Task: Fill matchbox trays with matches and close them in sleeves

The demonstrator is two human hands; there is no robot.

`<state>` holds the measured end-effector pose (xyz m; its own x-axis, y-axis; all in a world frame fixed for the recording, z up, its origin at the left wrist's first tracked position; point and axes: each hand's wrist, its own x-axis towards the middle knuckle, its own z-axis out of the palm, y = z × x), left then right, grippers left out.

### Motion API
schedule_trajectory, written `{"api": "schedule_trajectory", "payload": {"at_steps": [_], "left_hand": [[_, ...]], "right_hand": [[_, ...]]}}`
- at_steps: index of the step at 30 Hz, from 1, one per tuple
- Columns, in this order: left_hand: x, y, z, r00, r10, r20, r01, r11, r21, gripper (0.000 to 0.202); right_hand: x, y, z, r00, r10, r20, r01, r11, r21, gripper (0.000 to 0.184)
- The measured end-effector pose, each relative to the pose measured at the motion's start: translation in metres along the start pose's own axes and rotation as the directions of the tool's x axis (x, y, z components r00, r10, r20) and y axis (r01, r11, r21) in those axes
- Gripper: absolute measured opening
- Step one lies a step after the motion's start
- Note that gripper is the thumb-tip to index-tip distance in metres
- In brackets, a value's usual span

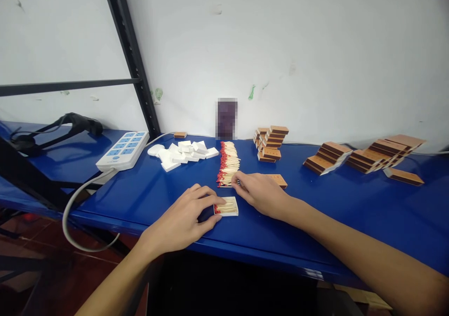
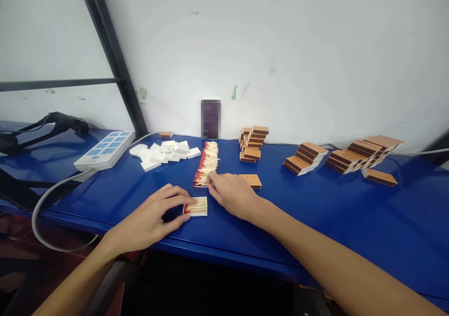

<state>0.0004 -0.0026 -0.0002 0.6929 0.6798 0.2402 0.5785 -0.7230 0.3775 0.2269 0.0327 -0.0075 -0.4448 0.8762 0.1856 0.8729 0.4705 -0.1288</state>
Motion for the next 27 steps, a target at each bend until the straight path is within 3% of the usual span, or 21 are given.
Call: {"api": "schedule_trajectory", "payload": {"at_steps": [12, 17, 23, 27], "left_hand": [[0.000, -0.001, 0.001, 1.000, 0.004, 0.006, -0.004, 1.000, 0.000, 0.022], [-0.002, 0.000, 0.002, 0.994, -0.102, -0.037, 0.101, 0.994, -0.037, 0.017], [-0.002, 0.001, 0.004, 0.986, -0.140, -0.087, 0.133, 0.987, -0.085, 0.022], [-0.003, 0.002, 0.002, 0.989, -0.118, -0.093, 0.108, 0.988, -0.107, 0.034]], "right_hand": [[0.003, -0.004, -0.003, 0.996, -0.030, 0.089, 0.028, 0.999, 0.024, 0.017], [-0.002, 0.000, -0.012, 0.982, -0.071, 0.174, 0.073, 0.997, -0.002, 0.016], [-0.010, -0.008, -0.024, 0.997, -0.039, 0.070, 0.033, 0.995, 0.089, 0.017], [-0.016, -0.020, -0.021, 0.980, -0.149, 0.136, 0.124, 0.977, 0.176, 0.016]]}}
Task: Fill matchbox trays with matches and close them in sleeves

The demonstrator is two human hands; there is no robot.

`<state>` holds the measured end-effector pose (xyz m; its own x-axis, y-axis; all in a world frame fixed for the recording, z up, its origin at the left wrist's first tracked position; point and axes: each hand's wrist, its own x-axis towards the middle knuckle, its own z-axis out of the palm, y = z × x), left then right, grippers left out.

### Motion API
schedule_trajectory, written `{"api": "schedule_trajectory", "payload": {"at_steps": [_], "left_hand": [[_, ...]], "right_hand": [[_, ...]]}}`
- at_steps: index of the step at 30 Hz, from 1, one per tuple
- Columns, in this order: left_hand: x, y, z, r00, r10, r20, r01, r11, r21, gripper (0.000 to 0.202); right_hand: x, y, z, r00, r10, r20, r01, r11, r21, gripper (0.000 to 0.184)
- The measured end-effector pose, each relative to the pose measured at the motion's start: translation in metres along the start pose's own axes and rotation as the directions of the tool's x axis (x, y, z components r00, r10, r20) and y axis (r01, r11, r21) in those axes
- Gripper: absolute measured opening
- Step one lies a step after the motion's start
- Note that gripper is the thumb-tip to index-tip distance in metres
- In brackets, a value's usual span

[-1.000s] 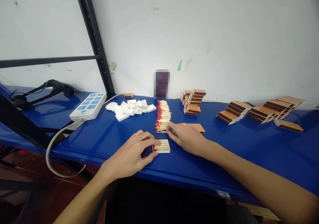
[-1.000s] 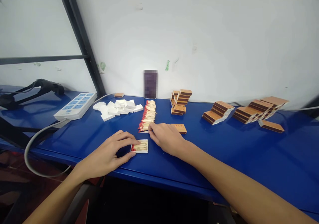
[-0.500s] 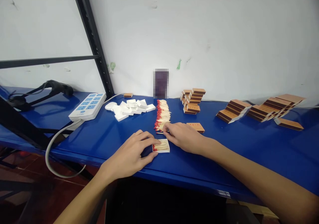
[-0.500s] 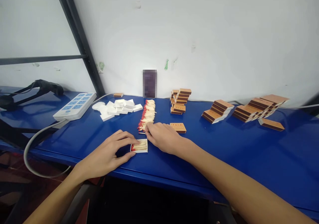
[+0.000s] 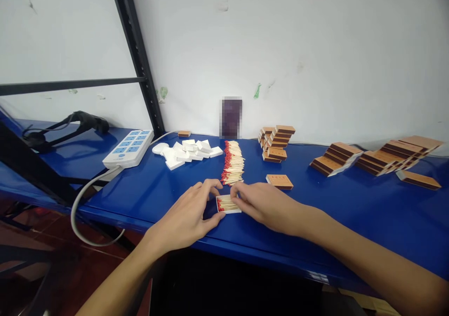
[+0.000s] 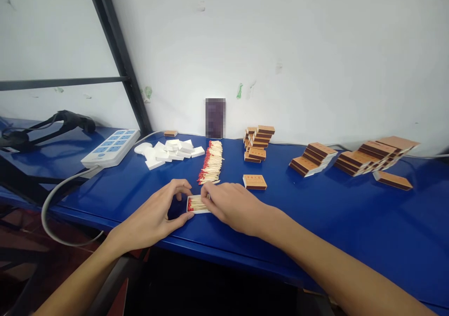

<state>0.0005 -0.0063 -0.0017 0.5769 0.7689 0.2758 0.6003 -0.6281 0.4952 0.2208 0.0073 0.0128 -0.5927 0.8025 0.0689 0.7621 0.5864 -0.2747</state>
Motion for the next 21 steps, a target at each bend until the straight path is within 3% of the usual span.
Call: {"api": "schedule_trajectory", "payload": {"at_steps": [3, 6, 9, 11, 21], "left_hand": [[0.000, 0.001, -0.002, 0.997, 0.062, 0.046, -0.064, 0.997, 0.041, 0.027], [0.002, 0.002, -0.002, 0.993, 0.092, 0.079, -0.098, 0.992, 0.083, 0.012], [0.003, 0.002, -0.002, 0.993, 0.089, 0.079, -0.097, 0.990, 0.099, 0.013], [0.004, 0.002, -0.002, 0.993, 0.088, 0.083, -0.096, 0.990, 0.102, 0.013], [0.002, -0.001, -0.001, 0.994, 0.085, 0.072, -0.090, 0.993, 0.076, 0.019]], "right_hand": [[0.000, -0.001, 0.003, 1.000, -0.027, 0.002, 0.026, 0.993, 0.114, 0.016], [0.003, 0.006, 0.002, 0.996, 0.058, -0.074, -0.039, 0.972, 0.230, 0.015], [0.007, 0.017, 0.004, 0.975, 0.135, -0.179, -0.111, 0.985, 0.135, 0.013], [0.010, 0.024, 0.007, 0.969, 0.123, -0.215, -0.117, 0.992, 0.040, 0.012], [0.012, 0.027, 0.009, 0.977, 0.094, -0.191, -0.100, 0.995, -0.024, 0.018]]}}
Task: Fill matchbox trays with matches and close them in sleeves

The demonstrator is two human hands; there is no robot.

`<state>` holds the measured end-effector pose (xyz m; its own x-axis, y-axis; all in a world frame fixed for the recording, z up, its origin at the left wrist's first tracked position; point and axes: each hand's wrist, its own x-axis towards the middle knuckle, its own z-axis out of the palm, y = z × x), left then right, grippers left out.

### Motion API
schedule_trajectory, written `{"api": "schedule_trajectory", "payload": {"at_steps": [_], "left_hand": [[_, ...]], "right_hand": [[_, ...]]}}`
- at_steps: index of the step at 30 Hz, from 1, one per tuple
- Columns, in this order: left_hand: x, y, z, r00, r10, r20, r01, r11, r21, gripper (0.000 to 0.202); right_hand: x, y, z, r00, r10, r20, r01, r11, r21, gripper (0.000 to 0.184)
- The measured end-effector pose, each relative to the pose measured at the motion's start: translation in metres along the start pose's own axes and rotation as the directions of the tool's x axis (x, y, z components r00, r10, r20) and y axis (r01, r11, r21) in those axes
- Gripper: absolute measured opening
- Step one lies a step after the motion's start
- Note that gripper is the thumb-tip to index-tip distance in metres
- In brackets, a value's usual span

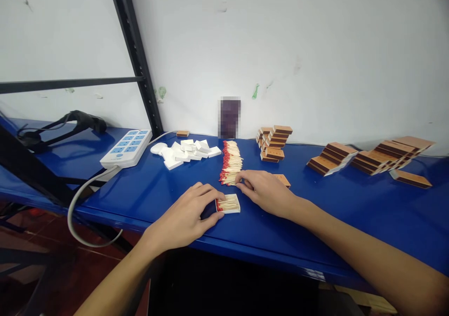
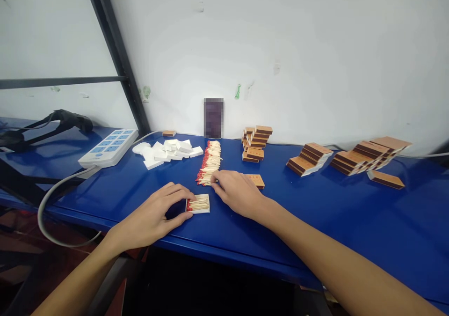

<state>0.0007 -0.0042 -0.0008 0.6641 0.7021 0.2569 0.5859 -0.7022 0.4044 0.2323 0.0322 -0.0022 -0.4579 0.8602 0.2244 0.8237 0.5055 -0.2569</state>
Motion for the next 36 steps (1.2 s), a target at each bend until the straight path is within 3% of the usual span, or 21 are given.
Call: {"api": "schedule_trajectory", "payload": {"at_steps": [5, 15, 22, 27, 30, 33, 36], "left_hand": [[-0.0012, -0.0028, 0.0015, 1.000, 0.004, -0.020, -0.004, 1.000, -0.008, 0.032], [-0.0013, -0.0025, 0.0005, 1.000, -0.002, -0.004, 0.002, 1.000, -0.014, 0.026], [-0.0028, -0.0017, 0.0004, 0.998, -0.054, -0.023, 0.054, 0.998, -0.036, 0.045], [-0.0030, -0.0017, 0.0004, 0.997, -0.075, -0.008, 0.075, 0.997, -0.037, 0.048], [-0.0032, -0.0022, 0.0008, 0.997, -0.076, -0.014, 0.076, 0.997, -0.031, 0.048], [-0.0034, -0.0026, 0.0012, 0.996, -0.084, -0.012, 0.083, 0.996, -0.033, 0.047], [-0.0033, -0.0027, 0.0016, 0.996, -0.085, -0.008, 0.085, 0.995, -0.044, 0.050]], "right_hand": [[-0.0006, 0.0008, -0.0010, 1.000, -0.006, 0.018, 0.006, 1.000, -0.025, 0.016], [-0.0018, 0.0022, -0.0029, 0.995, 0.028, 0.095, -0.025, 0.999, -0.025, 0.020], [-0.0084, -0.0024, -0.0050, 0.993, 0.007, 0.121, -0.005, 1.000, -0.016, 0.019], [-0.0084, -0.0004, -0.0059, 0.995, 0.055, 0.089, -0.049, 0.996, -0.075, 0.019], [-0.0078, 0.0008, -0.0063, 0.988, 0.076, 0.135, -0.065, 0.994, -0.084, 0.019], [-0.0074, 0.0010, -0.0071, 0.982, 0.071, 0.177, -0.049, 0.991, -0.125, 0.021], [-0.0080, -0.0018, -0.0086, 0.990, 0.037, 0.138, -0.017, 0.989, -0.147, 0.019]]}}
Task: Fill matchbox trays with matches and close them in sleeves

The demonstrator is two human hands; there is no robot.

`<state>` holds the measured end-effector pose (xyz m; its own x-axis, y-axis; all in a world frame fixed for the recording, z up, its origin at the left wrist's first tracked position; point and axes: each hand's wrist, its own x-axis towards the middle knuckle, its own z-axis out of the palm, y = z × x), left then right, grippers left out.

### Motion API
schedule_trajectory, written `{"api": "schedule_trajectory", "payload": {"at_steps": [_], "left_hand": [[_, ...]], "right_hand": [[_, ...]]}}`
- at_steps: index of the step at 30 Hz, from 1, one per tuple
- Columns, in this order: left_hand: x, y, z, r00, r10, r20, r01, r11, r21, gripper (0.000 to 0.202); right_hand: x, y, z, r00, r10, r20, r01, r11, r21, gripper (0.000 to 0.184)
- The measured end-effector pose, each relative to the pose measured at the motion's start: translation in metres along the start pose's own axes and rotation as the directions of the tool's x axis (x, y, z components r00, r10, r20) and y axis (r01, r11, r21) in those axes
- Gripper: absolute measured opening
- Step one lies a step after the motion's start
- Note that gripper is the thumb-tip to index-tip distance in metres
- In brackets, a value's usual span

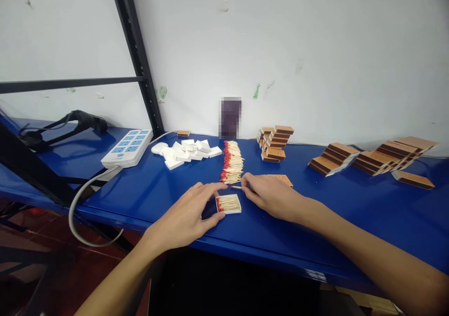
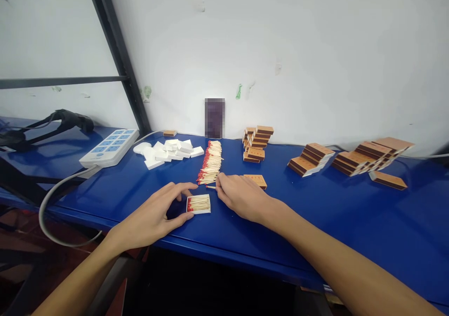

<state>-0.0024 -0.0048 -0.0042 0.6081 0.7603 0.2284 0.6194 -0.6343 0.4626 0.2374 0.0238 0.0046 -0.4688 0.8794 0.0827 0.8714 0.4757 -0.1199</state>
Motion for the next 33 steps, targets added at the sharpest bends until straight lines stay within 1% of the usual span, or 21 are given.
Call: {"api": "schedule_trajectory", "payload": {"at_steps": [3, 5, 8, 9, 11, 14, 17, 21, 25, 30, 33], "left_hand": [[0.000, 0.000, 0.000, 1.000, 0.002, -0.012, -0.002, 0.999, -0.032, 0.057], [0.000, 0.001, 0.000, 1.000, 0.009, -0.016, -0.010, 0.999, -0.053, 0.058], [0.001, 0.001, -0.002, 0.998, 0.063, 0.007, -0.063, 0.998, -0.030, 0.045], [0.001, 0.001, -0.002, 0.996, 0.083, 0.016, -0.083, 0.996, -0.014, 0.039], [0.002, 0.001, -0.002, 0.994, 0.107, 0.026, -0.107, 0.994, 0.009, 0.028], [0.003, 0.000, -0.002, 0.994, 0.111, 0.026, -0.111, 0.994, 0.016, 0.021], [0.003, 0.000, -0.001, 0.995, 0.098, 0.017, -0.098, 0.995, 0.019, 0.023], [0.002, -0.001, 0.000, 0.997, 0.082, 0.013, -0.082, 0.996, 0.024, 0.031], [0.002, -0.001, 0.000, 0.995, 0.094, 0.021, -0.094, 0.995, 0.033, 0.032], [0.003, -0.001, 0.000, 0.994, 0.099, 0.037, -0.101, 0.994, 0.033, 0.035], [0.003, -0.001, -0.001, 0.994, 0.097, 0.042, -0.098, 0.995, 0.028, 0.035]], "right_hand": [[-0.003, -0.007, -0.002, 0.996, -0.068, -0.062, 0.074, 0.993, 0.096, 0.013], [-0.005, -0.012, -0.004, 0.989, -0.135, -0.054, 0.142, 0.974, 0.178, 0.009], [-0.007, -0.017, -0.005, 0.982, -0.189, -0.012, 0.186, 0.952, 0.244, 0.009], [-0.007, -0.017, -0.006, 0.983, -0.185, -0.013, 0.182, 0.949, 0.256, 0.010], [-0.005, -0.015, -0.006, 0.989, -0.134, -0.056, 0.144, 0.956, 0.255, 0.014], [-0.001, -0.008, -0.003, 0.988, -0.026, -0.149, 0.049, 0.988, 0.148, 0.017], [0.003, -0.001, 0.002, 0.985, 0.023, -0.170, -0.021, 1.000, 0.017, 0.018], [0.006, 0.004, 0.007, 0.987, 0.059, -0.149, -0.067, 0.996, -0.054, 0.019], [0.008, 0.004, 0.008, 0.991, 0.070, -0.118, -0.078, 0.995, -0.069, 0.022], [0.007, 0.000, 0.009, 0.994, -0.007, -0.107, 0.008, 1.000, 0.011, 0.019], [0.007, -0.003, 0.010, 0.995, 0.004, -0.099, 0.000, 0.999, 0.037, 0.018]]}}
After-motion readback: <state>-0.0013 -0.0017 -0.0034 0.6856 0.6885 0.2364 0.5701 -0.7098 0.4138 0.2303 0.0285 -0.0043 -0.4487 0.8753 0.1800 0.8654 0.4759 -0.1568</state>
